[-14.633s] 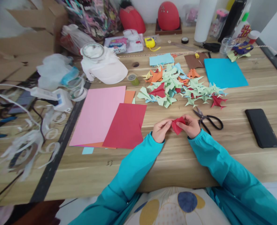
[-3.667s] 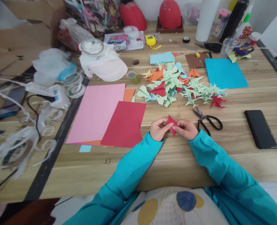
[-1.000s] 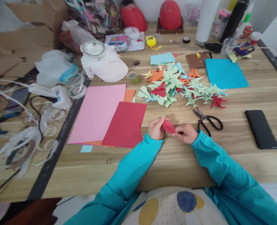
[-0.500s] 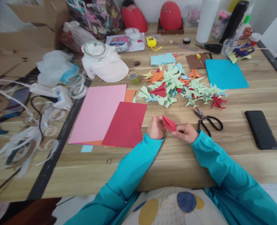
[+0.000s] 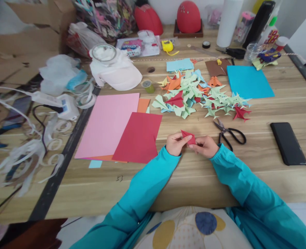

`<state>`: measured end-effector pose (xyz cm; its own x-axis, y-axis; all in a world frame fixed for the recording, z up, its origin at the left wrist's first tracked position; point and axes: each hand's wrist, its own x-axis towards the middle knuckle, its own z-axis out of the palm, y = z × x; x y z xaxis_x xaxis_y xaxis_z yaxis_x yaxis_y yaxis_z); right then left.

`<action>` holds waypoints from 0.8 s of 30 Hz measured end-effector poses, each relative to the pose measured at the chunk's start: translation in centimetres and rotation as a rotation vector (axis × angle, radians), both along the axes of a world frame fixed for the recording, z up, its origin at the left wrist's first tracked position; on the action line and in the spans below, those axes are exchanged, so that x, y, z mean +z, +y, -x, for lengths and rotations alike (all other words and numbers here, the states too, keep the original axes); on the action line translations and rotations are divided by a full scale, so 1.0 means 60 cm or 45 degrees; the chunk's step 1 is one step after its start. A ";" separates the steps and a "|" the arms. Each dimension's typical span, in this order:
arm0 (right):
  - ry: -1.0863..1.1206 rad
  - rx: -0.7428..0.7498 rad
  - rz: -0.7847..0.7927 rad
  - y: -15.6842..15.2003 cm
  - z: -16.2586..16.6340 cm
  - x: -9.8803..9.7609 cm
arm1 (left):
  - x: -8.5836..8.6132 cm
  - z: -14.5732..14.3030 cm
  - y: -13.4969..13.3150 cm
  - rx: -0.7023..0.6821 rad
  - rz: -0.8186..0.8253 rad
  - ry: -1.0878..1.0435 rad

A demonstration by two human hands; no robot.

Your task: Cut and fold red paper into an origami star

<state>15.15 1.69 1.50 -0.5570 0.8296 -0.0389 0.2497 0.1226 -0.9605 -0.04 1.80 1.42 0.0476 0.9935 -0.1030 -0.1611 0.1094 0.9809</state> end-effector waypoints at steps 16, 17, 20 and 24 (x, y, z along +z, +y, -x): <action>-0.111 -0.021 -0.035 -0.002 -0.002 -0.007 | -0.026 -0.005 0.009 0.085 0.209 -0.421; -0.101 -0.033 -0.012 -0.002 -0.001 -0.008 | -0.026 -0.005 0.009 0.052 0.190 -0.454; -0.065 -0.060 0.037 -0.002 0.000 -0.007 | -0.024 -0.001 0.007 -0.071 0.118 -0.507; -0.027 -0.077 0.041 -0.001 0.000 -0.005 | -0.024 0.003 0.004 -0.182 0.067 -0.432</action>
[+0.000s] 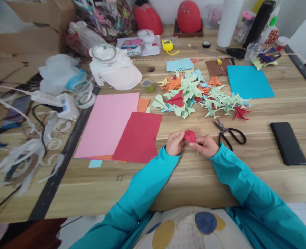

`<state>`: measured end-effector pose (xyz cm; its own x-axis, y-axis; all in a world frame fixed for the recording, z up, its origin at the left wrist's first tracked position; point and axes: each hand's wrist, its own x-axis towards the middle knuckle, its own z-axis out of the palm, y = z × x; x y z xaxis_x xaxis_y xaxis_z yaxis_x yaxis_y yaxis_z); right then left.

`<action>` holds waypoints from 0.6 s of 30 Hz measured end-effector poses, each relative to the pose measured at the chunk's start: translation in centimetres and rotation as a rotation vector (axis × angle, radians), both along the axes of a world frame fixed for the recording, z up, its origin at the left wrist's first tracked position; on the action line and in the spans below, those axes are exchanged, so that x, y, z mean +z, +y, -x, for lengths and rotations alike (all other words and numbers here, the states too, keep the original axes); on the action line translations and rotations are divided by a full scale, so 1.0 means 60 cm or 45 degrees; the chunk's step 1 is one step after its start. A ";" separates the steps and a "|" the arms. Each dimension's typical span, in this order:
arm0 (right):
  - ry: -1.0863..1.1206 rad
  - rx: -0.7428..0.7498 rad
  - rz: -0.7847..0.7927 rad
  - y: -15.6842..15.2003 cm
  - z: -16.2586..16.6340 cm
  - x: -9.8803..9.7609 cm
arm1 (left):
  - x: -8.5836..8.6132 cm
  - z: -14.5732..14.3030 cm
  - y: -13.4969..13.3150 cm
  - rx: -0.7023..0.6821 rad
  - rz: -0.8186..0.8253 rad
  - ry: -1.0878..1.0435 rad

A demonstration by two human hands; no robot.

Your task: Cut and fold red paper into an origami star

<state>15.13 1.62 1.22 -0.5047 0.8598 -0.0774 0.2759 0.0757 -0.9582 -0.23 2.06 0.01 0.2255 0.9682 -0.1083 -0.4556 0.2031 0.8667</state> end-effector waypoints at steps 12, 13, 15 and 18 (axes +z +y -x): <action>0.074 -0.006 0.033 0.001 0.001 -0.002 | 0.024 -0.006 -0.006 0.058 -0.006 0.300; 0.083 0.000 0.013 0.001 0.002 -0.001 | 0.025 -0.006 -0.006 0.085 -0.010 0.327; 0.090 0.013 -0.031 0.001 0.002 0.002 | 0.026 -0.006 -0.006 0.123 -0.014 0.361; 0.065 0.041 -0.051 0.001 0.000 0.006 | 0.026 -0.006 -0.006 0.137 -0.017 0.372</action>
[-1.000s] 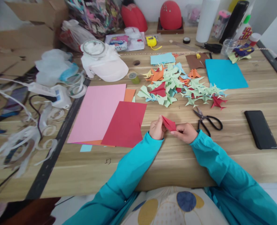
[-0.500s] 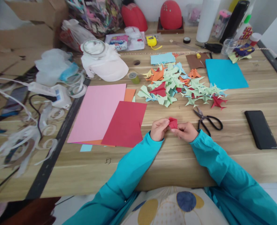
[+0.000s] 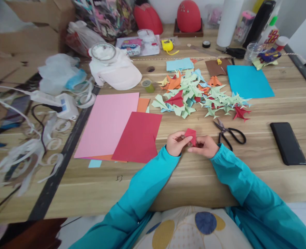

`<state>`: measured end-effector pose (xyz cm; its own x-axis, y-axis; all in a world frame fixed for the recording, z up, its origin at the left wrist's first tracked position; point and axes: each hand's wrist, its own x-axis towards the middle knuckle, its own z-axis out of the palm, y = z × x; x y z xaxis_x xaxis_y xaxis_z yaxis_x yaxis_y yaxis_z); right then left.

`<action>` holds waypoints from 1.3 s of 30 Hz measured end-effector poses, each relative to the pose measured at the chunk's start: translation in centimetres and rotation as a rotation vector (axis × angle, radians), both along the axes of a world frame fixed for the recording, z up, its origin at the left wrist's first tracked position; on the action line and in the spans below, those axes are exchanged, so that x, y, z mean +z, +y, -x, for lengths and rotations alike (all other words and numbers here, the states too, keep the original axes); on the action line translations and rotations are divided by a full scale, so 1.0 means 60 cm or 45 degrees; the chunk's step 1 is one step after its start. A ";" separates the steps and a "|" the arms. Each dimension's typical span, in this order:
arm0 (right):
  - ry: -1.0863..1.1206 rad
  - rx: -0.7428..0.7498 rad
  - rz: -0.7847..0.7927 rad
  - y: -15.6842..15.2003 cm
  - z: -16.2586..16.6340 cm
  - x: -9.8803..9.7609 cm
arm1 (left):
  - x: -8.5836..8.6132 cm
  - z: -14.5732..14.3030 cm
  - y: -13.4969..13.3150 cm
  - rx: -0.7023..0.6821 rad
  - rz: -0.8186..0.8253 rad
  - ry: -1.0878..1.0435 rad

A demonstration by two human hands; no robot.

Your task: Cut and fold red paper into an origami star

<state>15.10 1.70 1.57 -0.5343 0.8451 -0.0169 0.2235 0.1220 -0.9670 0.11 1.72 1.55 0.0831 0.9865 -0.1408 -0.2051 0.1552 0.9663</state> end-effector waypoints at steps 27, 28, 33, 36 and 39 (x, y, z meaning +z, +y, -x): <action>-0.255 0.112 -0.319 0.002 -0.003 -0.007 | 0.002 0.004 0.001 -0.079 -0.139 0.037; -0.272 0.103 -0.331 0.002 -0.002 -0.007 | 0.002 0.004 0.001 -0.086 -0.144 0.046; -0.241 0.079 -0.270 0.001 -0.002 -0.009 | 0.001 0.004 0.000 -0.119 -0.130 0.107; -0.212 0.075 -0.240 0.000 -0.003 -0.011 | 0.002 0.004 -0.001 -0.132 -0.118 0.123; -0.180 0.075 -0.214 0.000 -0.003 -0.012 | 0.003 0.004 0.000 -0.155 -0.102 0.114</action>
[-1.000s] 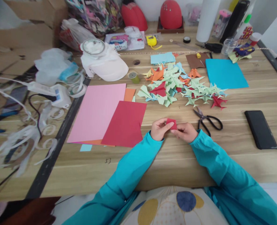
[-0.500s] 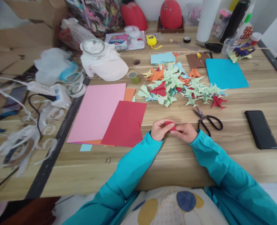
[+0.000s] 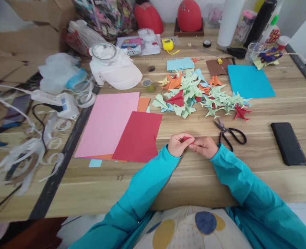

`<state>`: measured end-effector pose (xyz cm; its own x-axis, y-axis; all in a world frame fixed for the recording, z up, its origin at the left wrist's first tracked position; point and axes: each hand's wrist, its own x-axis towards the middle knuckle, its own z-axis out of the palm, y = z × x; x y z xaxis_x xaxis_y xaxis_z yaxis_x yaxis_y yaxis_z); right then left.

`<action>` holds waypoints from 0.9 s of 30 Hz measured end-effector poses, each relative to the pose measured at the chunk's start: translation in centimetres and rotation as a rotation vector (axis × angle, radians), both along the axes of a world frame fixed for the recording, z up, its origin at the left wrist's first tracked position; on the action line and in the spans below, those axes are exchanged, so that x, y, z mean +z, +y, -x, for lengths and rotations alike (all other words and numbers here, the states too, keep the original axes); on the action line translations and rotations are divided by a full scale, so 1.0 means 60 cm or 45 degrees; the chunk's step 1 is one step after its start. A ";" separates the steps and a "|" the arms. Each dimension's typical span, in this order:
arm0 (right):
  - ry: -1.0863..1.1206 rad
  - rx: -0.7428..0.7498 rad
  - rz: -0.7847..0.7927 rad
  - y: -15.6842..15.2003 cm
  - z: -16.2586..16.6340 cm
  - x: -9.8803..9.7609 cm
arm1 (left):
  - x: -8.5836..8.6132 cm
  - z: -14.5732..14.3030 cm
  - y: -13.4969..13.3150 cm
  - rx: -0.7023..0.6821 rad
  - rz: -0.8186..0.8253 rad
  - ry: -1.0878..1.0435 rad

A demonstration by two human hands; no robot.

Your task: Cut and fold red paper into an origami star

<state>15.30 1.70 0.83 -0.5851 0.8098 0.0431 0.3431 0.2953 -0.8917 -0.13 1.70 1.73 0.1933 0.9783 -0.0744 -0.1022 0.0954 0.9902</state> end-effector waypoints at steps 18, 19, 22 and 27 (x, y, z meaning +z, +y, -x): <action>-0.095 -0.053 -0.169 -0.001 0.003 -0.006 | -0.001 -0.001 -0.002 0.018 -0.057 -0.021; -0.103 -0.039 -0.185 -0.001 0.003 -0.007 | -0.001 0.000 -0.002 0.037 -0.042 -0.025; -0.107 0.019 -0.224 0.000 0.002 -0.007 | 0.000 0.000 -0.001 0.114 0.015 -0.025; -0.102 0.074 -0.274 0.000 0.002 -0.009 | 0.000 -0.001 -0.001 0.109 0.084 -0.030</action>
